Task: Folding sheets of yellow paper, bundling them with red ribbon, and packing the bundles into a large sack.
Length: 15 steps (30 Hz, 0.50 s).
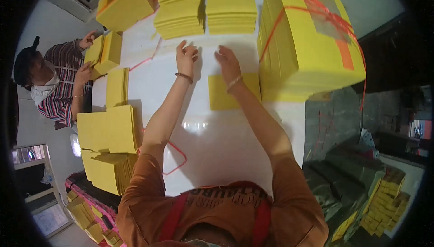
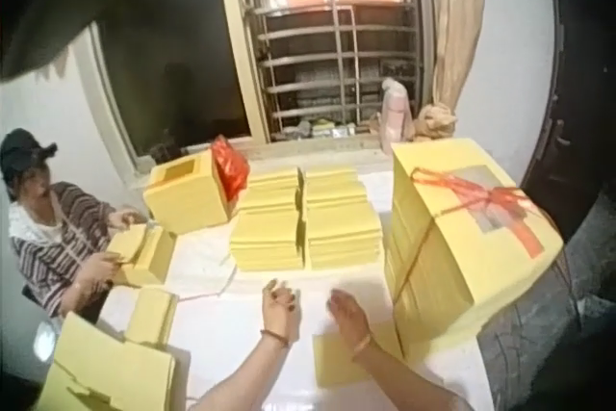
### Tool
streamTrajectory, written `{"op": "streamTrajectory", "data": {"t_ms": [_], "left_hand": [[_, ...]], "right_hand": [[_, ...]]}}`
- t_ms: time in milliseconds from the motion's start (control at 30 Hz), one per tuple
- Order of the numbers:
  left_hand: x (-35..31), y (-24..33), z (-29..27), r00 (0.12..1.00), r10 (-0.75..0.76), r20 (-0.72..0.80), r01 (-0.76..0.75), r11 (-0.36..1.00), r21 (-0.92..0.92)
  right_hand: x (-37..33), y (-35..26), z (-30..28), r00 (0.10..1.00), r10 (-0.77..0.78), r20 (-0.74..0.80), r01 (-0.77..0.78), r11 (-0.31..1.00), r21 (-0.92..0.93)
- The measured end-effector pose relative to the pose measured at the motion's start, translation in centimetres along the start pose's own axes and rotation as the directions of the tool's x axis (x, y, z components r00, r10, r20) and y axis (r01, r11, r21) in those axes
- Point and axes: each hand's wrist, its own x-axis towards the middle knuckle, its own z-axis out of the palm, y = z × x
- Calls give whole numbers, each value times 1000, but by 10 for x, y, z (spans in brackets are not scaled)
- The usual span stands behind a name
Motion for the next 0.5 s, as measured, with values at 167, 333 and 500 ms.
{"op": "streamTrajectory", "data": {"t_ms": [167, 333, 500], "left_hand": [[-126, -3, -16, 537, 246, 807, -819, 381, 429], [-176, -14, -10, 337, 74, 939, -933, -108, 343], [-170, -25, 3, 352, 101, 931, -894, -258, 366]], "right_hand": [[-107, 22, -81, 856, -436, 278, 515, 670, -535], [-139, 36, -122, 875, -427, 227, 459, 587, -667], [-149, 55, -137, 981, -194, -27, 170, 912, -372]]}}
